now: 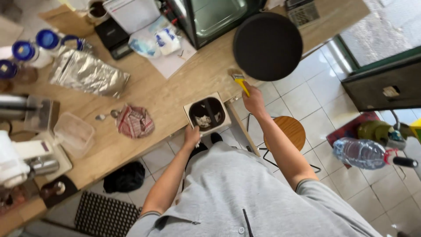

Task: Handling coffee grounds by weighing them and transferring them from a bag while cleaning the counter area.

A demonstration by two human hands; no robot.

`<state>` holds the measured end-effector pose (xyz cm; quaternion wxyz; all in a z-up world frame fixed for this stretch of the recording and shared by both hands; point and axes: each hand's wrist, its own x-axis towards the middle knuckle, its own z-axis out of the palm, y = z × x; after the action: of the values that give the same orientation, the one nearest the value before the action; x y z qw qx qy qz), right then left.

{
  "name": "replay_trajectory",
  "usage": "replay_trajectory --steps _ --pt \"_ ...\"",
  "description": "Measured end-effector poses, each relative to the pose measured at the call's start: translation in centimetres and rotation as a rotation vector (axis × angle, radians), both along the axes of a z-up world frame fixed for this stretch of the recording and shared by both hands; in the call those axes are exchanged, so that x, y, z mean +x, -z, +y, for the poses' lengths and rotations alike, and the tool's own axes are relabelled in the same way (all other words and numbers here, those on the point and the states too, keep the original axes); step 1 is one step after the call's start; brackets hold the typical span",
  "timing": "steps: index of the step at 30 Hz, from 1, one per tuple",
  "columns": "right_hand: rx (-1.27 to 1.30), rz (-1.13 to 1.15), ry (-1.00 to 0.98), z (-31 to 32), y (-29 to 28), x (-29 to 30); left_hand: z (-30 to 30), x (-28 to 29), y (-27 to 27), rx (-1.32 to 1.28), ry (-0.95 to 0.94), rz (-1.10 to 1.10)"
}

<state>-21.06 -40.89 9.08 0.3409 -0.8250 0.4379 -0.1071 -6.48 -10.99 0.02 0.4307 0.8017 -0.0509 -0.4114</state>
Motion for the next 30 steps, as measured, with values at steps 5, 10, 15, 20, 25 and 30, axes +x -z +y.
replay_trajectory --steps 5,10,15,20,25,30 --pt "-0.317 0.223 -0.217 -5.5 11.6 8.3 7.1 -3.9 -4.7 0.135 0.01 0.005" --pt "-0.505 0.553 -0.225 -10.0 21.2 14.6 9.1 -5.6 -4.9 0.247 0.052 0.095" --pt "-0.254 0.573 -0.336 -5.3 18.8 15.4 8.6 -5.6 -1.1 0.243 0.005 0.175" --pt "-0.442 0.409 -0.743 6.4 9.4 8.5 7.2 -4.3 3.0 0.263 0.044 0.151" --pt "-0.185 0.352 -0.54 4.6 3.4 6.3 5.2 -2.2 4.2 0.23 0.052 0.13" --pt "-0.145 0.491 -0.212 -2.8 9.0 3.0 3.1 -1.6 3.0 0.168 -0.021 0.194"
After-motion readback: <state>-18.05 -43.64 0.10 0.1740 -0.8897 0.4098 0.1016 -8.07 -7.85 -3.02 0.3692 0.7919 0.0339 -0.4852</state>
